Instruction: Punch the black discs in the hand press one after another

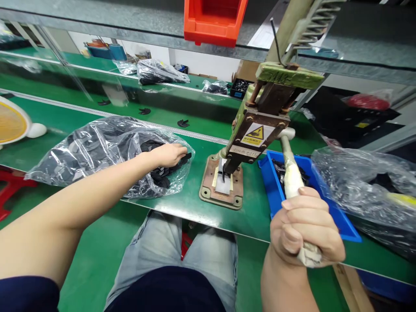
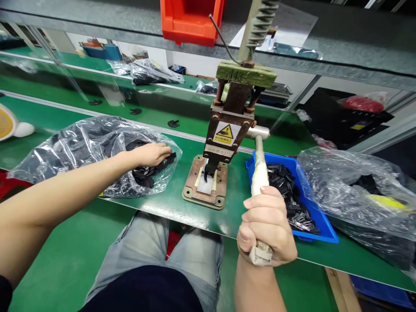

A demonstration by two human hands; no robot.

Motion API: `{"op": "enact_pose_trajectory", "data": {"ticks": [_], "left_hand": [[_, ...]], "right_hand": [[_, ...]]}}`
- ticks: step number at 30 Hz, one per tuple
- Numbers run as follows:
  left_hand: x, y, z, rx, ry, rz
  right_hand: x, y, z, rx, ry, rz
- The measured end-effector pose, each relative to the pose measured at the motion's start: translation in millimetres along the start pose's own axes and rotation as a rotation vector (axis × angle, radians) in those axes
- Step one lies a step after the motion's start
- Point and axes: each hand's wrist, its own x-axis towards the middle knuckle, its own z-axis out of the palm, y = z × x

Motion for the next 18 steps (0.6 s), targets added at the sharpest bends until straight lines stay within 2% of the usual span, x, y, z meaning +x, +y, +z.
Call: {"op": "enact_pose_trajectory", "data": {"ticks": [5, 8, 11, 14, 18], "left_hand": [[-5.6, 44.9, -0.5, -0.064, -0.008, 0.129], [-0.8, 65.8, 9.9, -0.228, 0.074, 0.131], [9.3, 77.5, 23.6, -0.469, 0.148, -0.019], [17.1, 81.5, 31.7, -0.627, 0.115, -0.196], [21.1, 83.5, 23.1, -0.902, 0.064, -0.293]], "right_hand": [[0.5, -0.6, 1.2, 0.001, 0.017, 0.004], [1.2, -1.3, 3.0, 0.012, 0.028, 0.006], [1.8, -2.7, 2.8, 0.008, 0.008, 0.007], [2.2, -5.5, 0.5, -0.015, -0.011, 0.032], [1.8, -8.3, -1.1, -0.042, -0.032, 0.062]]}}
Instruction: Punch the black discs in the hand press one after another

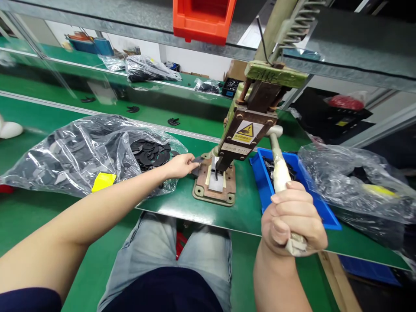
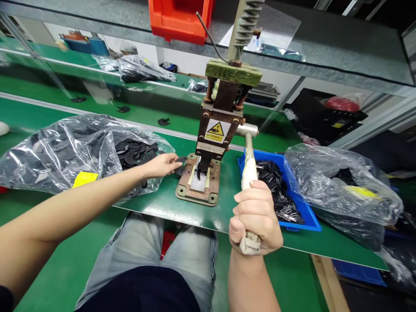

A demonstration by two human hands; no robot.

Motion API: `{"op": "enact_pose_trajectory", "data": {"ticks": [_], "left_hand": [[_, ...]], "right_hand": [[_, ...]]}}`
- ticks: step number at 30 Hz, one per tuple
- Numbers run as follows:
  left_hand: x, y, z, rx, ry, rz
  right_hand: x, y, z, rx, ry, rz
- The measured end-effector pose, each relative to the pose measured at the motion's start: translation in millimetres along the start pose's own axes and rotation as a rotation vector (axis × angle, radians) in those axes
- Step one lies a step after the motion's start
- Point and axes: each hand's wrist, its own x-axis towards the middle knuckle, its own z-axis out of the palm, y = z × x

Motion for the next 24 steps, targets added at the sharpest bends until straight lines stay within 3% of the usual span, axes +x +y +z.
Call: {"op": "enact_pose_trajectory", "data": {"ticks": [3, 8, 13, 17, 24], "left_hand": [[2.2, 16.1, -1.4, -0.220, -0.086, -0.024], [12.4, 33.0, 14.5, -0.264, -0.136, -0.001], [20.4, 28.2, 23.7, -0.332, -0.127, 0.033], [25.6, 24.6, 21.7, -0.371, -0.159, -0.013], [34.9, 23.9, 18.3, -0.366, -0.274, -0.083]], "right_hand": [[-0.3, 0.8, 1.8, 0.001, 0.022, -0.008], [0.4, 3.4, 3.0, 0.029, 0.035, -0.023], [-0.4, 2.7, -1.5, 0.017, -0.008, -0.024], [-2.2, 3.7, 0.2, 0.002, 0.035, -0.011], [-1.4, 6.2, 2.9, 0.007, 0.046, -0.025]]}}
